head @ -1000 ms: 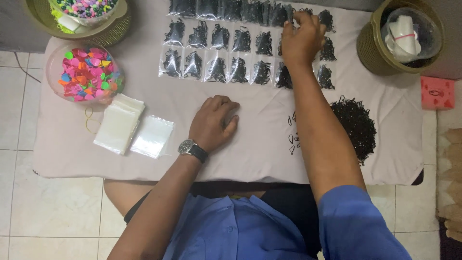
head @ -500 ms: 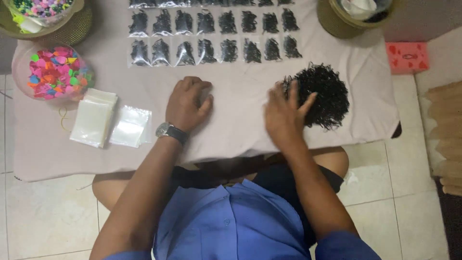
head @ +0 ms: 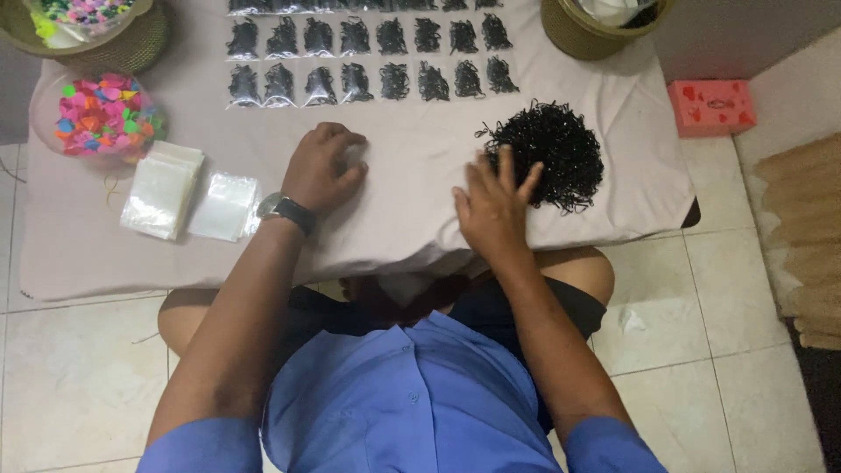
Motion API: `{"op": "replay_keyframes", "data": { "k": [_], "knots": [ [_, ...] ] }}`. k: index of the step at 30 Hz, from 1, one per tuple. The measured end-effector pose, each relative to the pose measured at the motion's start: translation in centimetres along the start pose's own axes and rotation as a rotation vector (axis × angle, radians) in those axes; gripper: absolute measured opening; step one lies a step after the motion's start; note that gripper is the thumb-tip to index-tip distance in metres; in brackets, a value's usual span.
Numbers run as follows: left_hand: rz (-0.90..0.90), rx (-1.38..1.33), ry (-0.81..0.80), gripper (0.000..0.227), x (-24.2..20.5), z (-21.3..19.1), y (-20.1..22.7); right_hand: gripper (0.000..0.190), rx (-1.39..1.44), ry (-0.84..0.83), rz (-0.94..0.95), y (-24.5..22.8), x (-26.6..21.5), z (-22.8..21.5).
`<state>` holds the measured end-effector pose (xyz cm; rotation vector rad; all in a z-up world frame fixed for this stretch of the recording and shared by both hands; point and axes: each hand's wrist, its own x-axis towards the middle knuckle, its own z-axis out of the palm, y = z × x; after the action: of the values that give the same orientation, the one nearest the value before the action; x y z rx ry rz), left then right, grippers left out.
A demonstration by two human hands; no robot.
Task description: The person picks up small black rubber bands from a pile and places them into small plastic bags, one bag at a time.
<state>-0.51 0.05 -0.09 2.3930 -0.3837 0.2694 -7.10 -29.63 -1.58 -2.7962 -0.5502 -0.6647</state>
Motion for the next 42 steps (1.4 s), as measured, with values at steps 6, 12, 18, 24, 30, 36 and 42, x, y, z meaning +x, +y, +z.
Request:
{"op": "replay_keyframes", "data": {
  "k": [6, 12, 18, 24, 30, 36, 42],
  "knots": [
    [0.055, 0.148, -0.128, 0.041, -5.1, -3.2, 1.7, 0.036, 0.041, 0.062, 0.048, -0.4, -0.4, -0.1],
    [0.106, 0.677, 0.454, 0.029, -11.6, -7.4, -1.7, 0.04, 0.074, 0.045, 0.061, 0.3, -0.7, 0.8],
    [-0.006, 0.691, 0.431, 0.006, -13.4, -7.5, -4.1, 0.038, 0.108, 0.054, 0.086, -0.1, -0.7, 0.3],
    [0.005, 0.643, 0.446, 0.011, -12.9, -6.9, -4.7, 0.037, 0.132, 0.082, 0.115, -0.2, -0.6, 0.0],
    [-0.179, 0.682, 0.343, 0.008, -13.2, -7.6, -4.3, 0.038, 0.125, 0.113, 0.121, -0.1, -0.6, 0.0],
    [-0.455, 0.336, 0.354, 0.006, -13.1, -9.0, -3.5, 0.044, 0.06, 0.021, 0.125, -0.8, -0.2, -0.6],
    [-0.308, 0.161, 0.615, 0.004, -13.2, -10.3, -1.6, 0.051, -0.05, -0.118, 0.072, -0.9, 2.7, -1.9]
  ]
}}
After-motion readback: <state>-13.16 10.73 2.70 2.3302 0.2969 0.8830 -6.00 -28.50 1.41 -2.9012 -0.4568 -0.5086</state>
